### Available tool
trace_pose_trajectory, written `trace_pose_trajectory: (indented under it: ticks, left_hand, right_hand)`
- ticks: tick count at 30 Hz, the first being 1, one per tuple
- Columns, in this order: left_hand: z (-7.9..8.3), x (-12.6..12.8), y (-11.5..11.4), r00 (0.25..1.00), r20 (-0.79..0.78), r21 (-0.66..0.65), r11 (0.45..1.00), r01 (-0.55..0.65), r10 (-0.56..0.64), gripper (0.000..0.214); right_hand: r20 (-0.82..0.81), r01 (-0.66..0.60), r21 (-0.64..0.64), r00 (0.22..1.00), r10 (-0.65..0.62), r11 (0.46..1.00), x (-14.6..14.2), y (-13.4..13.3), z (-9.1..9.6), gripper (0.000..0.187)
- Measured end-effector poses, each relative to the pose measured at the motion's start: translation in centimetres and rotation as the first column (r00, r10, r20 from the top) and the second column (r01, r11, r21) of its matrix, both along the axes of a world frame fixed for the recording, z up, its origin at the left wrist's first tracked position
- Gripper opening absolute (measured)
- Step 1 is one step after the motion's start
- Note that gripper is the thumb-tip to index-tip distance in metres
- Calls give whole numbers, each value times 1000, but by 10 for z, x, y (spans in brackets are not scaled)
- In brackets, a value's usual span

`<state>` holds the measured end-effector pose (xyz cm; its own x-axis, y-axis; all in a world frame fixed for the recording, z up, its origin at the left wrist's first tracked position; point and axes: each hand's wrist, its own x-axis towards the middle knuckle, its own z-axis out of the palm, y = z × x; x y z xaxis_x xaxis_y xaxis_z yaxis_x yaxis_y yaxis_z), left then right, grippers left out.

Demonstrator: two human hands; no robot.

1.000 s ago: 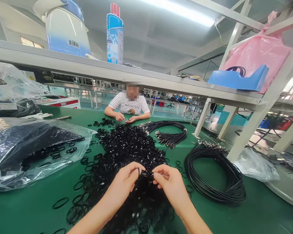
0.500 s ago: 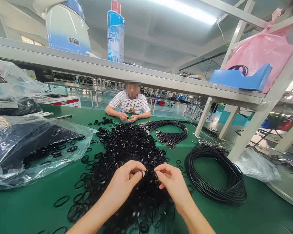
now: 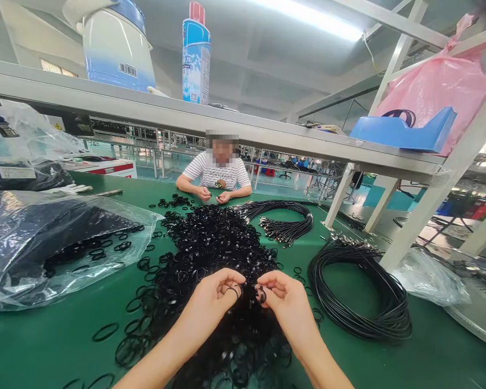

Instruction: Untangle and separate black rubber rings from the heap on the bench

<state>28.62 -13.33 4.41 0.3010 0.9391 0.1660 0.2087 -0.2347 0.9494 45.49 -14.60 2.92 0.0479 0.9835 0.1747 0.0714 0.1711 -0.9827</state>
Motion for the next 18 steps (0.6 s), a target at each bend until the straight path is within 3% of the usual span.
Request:
trace_pose_trajectory:
  ticks: [3, 7, 13, 18]
  left_hand:
    - [1, 2, -4, 996, -32, 4, 997, 82, -82, 25]
    - [-1, 5, -8, 995, -70, 53, 996, 69, -65, 24]
    - [-1, -2, 2, 998, -61, 51, 999, -13, 16, 24]
    - [2, -7, 4, 990, -137, 68, 998, -14, 23, 24]
  right_hand:
    - [-58, -51, -23, 997, 49, 998, -3, -2, 2, 13]
    - [-38, -45, -27, 998, 44, 999, -7, -5, 1, 8]
    - [244, 113, 48, 962, -122, 992, 10, 5, -5, 9]
    - [431, 134, 105, 887, -167, 985, 23, 5, -2, 15]
